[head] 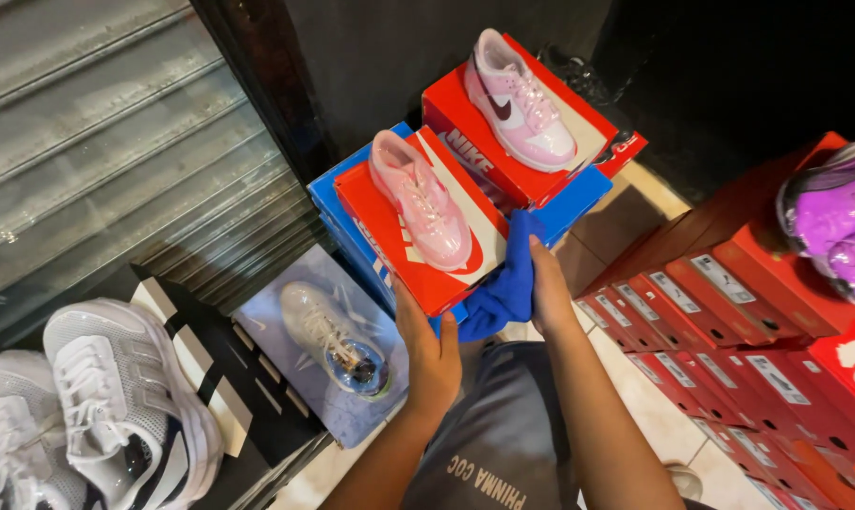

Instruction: Wiping and organizing shoe boxes in a warehouse storage area

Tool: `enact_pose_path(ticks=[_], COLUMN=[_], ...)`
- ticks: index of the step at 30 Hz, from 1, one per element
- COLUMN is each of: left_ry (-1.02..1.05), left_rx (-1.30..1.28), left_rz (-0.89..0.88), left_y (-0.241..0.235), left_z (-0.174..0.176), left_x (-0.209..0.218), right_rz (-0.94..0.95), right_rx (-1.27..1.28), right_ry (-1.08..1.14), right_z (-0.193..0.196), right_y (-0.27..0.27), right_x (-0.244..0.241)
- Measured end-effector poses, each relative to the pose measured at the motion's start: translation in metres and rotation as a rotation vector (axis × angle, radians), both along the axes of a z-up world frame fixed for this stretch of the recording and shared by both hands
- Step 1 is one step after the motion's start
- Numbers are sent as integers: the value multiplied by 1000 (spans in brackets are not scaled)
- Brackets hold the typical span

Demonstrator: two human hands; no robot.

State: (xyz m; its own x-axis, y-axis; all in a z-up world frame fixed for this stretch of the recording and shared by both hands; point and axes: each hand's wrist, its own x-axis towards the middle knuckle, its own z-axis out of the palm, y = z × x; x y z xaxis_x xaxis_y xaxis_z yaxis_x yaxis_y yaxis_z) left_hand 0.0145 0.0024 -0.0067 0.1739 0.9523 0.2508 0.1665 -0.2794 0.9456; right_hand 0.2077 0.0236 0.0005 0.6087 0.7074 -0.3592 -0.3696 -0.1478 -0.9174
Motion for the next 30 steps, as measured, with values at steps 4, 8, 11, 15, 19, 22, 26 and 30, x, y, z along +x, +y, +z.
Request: enact_pose_path(ticks=[4, 8, 11, 15, 19, 22, 26, 30], left_ry=[29, 18, 65, 48, -170, -392, -501, -446], left_rx=[-2, 30, 279, 514, 301, -1, -246, -271], left_rz=[-3, -39, -26, -85, -206, -236, 31, 214], left_y=[0, -9, -31, -20, 16, 51, 112, 198], left_z=[-12, 18, 45, 68, 96, 109, 138, 129], left_x=[-2, -10, -15, 8, 63, 116, 185, 226], right_rz=[23, -19, -73, -282, -336, -361, -377, -368], right_rx=[-1, -17, 129, 389, 513, 639, 814, 801], right_ry=[-40, -169, -119, 176, 79, -35, -158, -90], right_z=[15, 12, 2, -5, -34, -30, -20, 61], right_y=[-2, -23, -89, -163, -191, -156, -65, 44], right_x=[-10, -7, 17, 53, 97, 138, 186, 184])
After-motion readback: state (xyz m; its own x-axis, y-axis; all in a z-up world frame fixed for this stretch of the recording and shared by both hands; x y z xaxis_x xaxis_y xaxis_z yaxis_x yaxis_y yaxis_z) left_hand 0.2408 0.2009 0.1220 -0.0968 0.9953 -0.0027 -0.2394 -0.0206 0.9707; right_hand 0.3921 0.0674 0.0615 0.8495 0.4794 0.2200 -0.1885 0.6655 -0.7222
